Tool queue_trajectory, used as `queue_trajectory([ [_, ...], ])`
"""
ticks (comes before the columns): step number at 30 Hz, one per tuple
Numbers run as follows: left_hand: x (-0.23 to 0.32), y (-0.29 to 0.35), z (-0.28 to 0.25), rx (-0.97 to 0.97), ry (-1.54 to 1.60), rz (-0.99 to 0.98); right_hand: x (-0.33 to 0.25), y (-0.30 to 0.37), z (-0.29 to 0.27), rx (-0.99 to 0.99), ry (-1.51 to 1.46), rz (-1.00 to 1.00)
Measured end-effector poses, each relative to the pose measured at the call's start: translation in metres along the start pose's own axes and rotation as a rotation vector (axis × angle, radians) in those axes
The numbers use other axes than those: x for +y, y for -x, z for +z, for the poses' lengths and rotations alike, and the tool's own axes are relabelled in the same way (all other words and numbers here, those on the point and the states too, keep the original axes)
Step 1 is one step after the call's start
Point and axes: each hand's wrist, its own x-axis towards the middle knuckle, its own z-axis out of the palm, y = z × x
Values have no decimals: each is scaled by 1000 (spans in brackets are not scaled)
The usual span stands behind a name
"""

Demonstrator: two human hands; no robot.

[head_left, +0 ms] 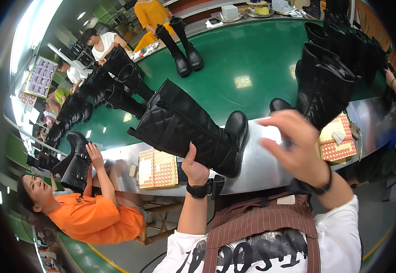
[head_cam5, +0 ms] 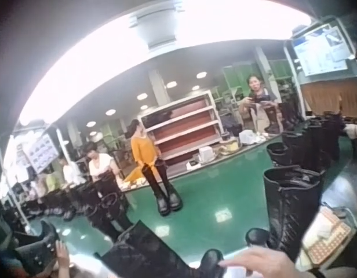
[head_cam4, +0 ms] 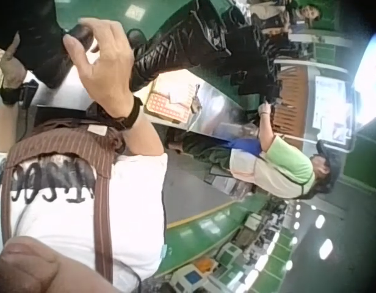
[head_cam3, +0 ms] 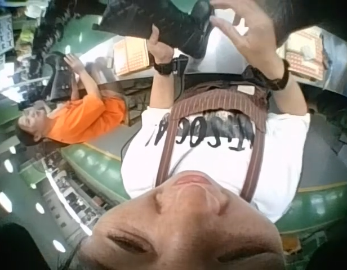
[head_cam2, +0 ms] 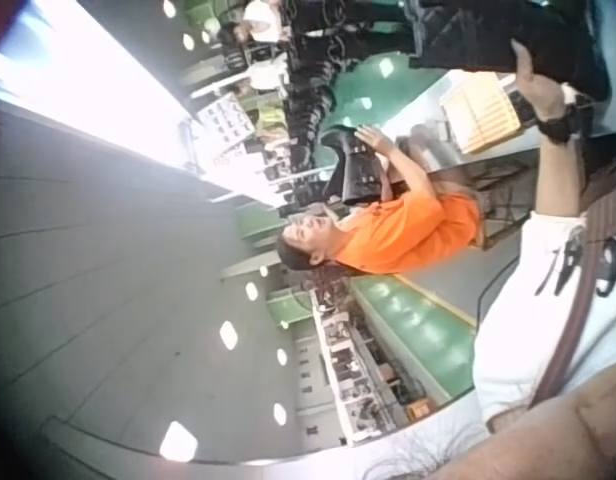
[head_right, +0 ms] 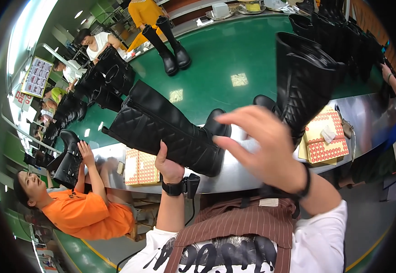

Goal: The recorder is inspecting and matching pairs of black quilted boots on a factory conveyor belt.

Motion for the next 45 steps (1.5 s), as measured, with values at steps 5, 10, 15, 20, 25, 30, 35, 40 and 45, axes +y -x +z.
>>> queue_trajectory([
  [5,1,5,9,-53,-52,-1,54,-57,118,-75,-481,331],
  [10,-2,6,10,-53,-47,-31,69,-75,163,-324,-948,486],
  [15,-4,2,6,-57,7,-74,86,-64,157,-115,-362,271],
  [20,-5,4,8,-13,-109,-31,98,-50,134,102,-265,255],
  [25,-5,1,7,-28,-9,-29,101,-27,119,48,-257,192],
  [30,-3,6,4,54,-193,22,98,-3,101,17,-299,369],
  [35,14,-1,31,-33,-527,398,64,-21,79,39,-356,222],
  [40,70,-16,70,-51,-730,826,22,-55,71,38,-445,69],
  [45,105,-19,105,-404,-1079,710,3,-79,75,53,-411,-14],
])
